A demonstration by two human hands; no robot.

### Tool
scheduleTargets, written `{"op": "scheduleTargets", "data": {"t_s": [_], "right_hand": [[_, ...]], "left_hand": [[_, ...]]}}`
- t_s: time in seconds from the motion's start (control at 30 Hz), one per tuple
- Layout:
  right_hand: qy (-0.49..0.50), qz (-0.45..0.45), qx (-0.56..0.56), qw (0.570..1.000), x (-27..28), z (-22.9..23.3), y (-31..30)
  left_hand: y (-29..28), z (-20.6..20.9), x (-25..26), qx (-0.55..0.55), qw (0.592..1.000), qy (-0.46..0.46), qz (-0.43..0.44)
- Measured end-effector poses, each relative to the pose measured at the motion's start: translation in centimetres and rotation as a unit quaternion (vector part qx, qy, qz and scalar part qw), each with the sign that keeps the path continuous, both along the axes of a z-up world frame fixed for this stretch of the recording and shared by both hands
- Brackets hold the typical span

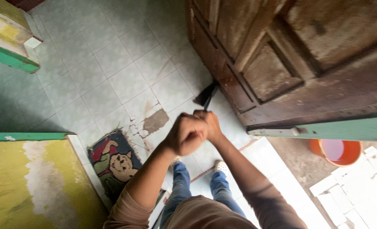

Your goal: The person sweeps the tiled floor using a broom, pushing debris from a hallway area through a doorway and onto an outdoor tiled patio.

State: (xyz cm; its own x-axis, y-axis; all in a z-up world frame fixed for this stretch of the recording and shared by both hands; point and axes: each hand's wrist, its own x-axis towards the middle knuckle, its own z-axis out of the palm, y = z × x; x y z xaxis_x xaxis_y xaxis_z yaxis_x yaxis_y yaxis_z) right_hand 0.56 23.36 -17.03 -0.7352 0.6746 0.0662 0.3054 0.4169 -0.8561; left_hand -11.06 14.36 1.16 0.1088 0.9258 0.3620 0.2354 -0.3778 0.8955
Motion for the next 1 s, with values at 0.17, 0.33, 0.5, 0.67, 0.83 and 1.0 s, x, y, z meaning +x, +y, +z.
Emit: {"op": "scheduleTargets", "data": {"t_s": [0.17, 0.33, 0.5, 0.67, 0.83, 1.0], "right_hand": [[-0.065, -0.015, 0.021, 0.998, 11.8, 1.5, -3.6], [-0.275, -0.051, -0.086, 0.956, 19.7, -4.3, -6.0], [-0.435, -0.001, -0.141, 0.889, 27.0, -13.7, -8.5], [-0.366, 0.004, -0.079, 0.927, 18.1, -10.6, -4.6], [-0.038, 0.125, -0.121, 0.984, 2.2, 4.0, -5.7], [0.273, 0.373, -0.066, 0.884, -14.4, 9.8, -8.4]], "left_hand": [[-0.5, 1.6, 7.9, 0.001, 0.996, -0.028, -0.088], [-1.5, -11.4, 12.1, -0.163, 0.942, -0.274, -0.103], [-7.2, -25.9, 18.1, -0.307, 0.859, -0.409, -0.002], [-3.5, -22.1, 7.9, -0.196, 0.901, -0.387, -0.018], [-6.6, -1.6, -2.7, -0.014, 0.904, -0.426, 0.041], [-12.9, 9.9, -10.3, 0.132, 0.967, -0.182, 0.116]]}}
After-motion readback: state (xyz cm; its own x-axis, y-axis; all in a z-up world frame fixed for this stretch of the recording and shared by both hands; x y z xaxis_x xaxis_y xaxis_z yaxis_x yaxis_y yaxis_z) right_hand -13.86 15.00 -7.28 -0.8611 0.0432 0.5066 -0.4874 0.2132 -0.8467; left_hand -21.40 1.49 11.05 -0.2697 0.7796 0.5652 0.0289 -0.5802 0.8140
